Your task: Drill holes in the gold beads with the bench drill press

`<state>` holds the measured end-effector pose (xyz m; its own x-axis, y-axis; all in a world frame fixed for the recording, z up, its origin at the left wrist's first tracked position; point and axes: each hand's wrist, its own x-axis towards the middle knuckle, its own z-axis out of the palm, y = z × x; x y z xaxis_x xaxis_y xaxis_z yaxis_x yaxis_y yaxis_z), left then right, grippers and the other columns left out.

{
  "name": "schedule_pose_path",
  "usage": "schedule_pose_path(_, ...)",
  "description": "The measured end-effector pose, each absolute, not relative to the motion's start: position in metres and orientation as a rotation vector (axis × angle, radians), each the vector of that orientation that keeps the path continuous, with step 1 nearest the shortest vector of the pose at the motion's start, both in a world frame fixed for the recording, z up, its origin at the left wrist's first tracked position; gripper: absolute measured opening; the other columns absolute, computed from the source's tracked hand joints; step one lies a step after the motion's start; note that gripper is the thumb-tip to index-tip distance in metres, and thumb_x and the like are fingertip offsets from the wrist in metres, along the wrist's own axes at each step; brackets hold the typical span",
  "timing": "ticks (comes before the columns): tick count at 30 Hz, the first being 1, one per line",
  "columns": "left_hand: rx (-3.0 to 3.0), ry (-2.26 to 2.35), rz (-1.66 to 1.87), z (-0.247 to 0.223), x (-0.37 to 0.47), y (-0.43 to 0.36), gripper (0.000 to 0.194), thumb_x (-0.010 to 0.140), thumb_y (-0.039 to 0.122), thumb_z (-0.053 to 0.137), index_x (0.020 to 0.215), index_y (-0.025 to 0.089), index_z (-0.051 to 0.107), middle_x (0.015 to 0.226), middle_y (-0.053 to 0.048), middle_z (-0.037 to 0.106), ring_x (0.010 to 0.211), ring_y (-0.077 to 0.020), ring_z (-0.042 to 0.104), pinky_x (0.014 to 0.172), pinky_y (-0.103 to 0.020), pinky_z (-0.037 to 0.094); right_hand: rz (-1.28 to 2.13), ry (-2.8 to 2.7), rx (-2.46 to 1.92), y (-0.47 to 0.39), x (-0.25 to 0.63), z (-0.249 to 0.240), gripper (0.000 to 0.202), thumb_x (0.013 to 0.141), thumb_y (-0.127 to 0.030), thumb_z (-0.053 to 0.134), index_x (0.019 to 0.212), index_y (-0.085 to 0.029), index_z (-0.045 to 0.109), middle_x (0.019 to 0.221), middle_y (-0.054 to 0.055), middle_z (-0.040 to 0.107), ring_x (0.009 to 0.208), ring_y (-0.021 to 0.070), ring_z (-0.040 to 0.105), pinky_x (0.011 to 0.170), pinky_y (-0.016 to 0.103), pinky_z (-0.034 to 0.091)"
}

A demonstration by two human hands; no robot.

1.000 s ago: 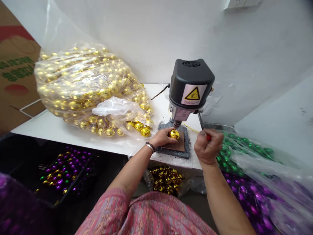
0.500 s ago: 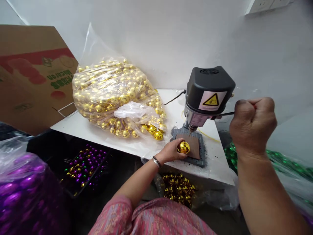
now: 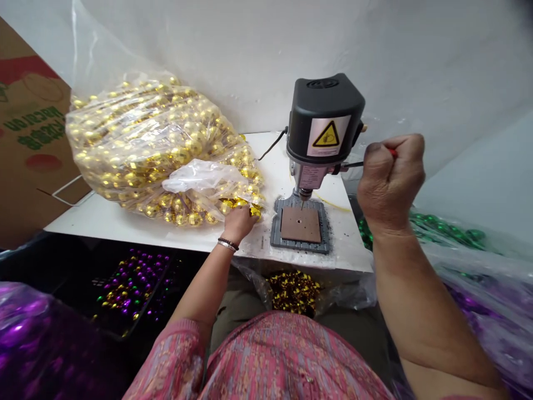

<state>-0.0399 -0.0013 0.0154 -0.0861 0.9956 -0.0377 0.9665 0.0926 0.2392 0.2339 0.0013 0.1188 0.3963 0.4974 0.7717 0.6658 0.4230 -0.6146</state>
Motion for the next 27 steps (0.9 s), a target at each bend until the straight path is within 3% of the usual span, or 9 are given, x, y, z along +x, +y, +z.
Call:
schedule_pose_path(3,1.962,2.147,0.131,0.003,-0.041,-0.001,0.054,0.090,0.030,0.069,0.140,0.015,0.058,0.130,-0.022,0.070,0.118,-0.0375,0.068,0.100,-0.047,0.053,-0.130,-1.259,-1.178,0.001,0.234,0.118,0.022,0.092,-0.041,0.047,0.082,-0.021,0.042,0.072,0.000,0.049,0.065,0.0083,0.043,0.064,0.024,0.039)
schedule_pose_path(7,1.932,1.989,0.667,-0.010,-0.042,-0.009,0.053,0.077,0.020,0.074,0.128,0.016,0.061,0.132,-0.019,0.068,0.124,-0.0329,0.064,0.104,-0.042,0.053,-0.134,-1.269,-1.209,0.001,0.235,0.118,0.019,0.093,-0.037,0.047,0.084,-0.021,0.042,0.073,0.000,0.049,0.065,0.0085,0.043,0.067,0.024,0.040)
schedule_pose_path(10,1.661,1.492,0.933,-0.008,-0.039,-0.020,0.051,0.075,0.034,0.075,0.121,0.017,0.061,0.115,-0.011,0.071,0.106,-0.0256,0.068,0.094,-0.039,0.056,-0.141,-1.263,-1.235,0.002,0.234,0.118,0.018,0.094,-0.035,0.048,0.084,-0.021,0.042,0.072,-0.001,0.048,0.065,0.0084,0.042,0.067,0.024,0.039)
schedule_pose_path(15,1.211,0.946,0.967,-0.003,-0.024,-0.037,0.061,0.071,0.052,0.076,0.122,0.020,0.061,0.103,-0.007,0.069,0.082,-0.0160,0.064,0.078,-0.034,0.056,-0.132,-1.276,-1.204,0.001,0.234,0.117,0.017,0.094,-0.035,0.047,0.085,-0.021,0.042,0.071,-0.002,0.047,0.065,0.0086,0.042,0.067,0.023,0.041)
schedule_pose_path(20,1.219,0.978,0.870,-0.008,-0.011,-0.026,0.064,0.074,0.050,0.078,0.129,0.021,0.062,0.113,-0.009,0.070,0.085,-0.0166,0.065,0.077,-0.033,0.056,-0.124,-1.310,-1.187,0.000,0.234,0.117,0.018,0.097,-0.037,0.042,0.088,-0.021,0.043,0.073,-0.001,0.049,0.066,0.0077,0.044,0.070,0.023,0.044)
schedule_pose_path(27,1.664,1.330,0.708,-0.007,0.011,0.006,0.062,0.077,0.038,0.079,0.133,0.013,0.067,0.117,-0.011,0.076,0.103,-0.0240,0.069,0.095,-0.037,0.055,-0.051,-1.345,-1.176,-0.003,0.234,0.119,0.023,0.100,-0.040,0.038,0.089,-0.021,0.044,0.077,-0.002,0.051,0.068,0.0061,0.049,0.073,0.023,0.046)
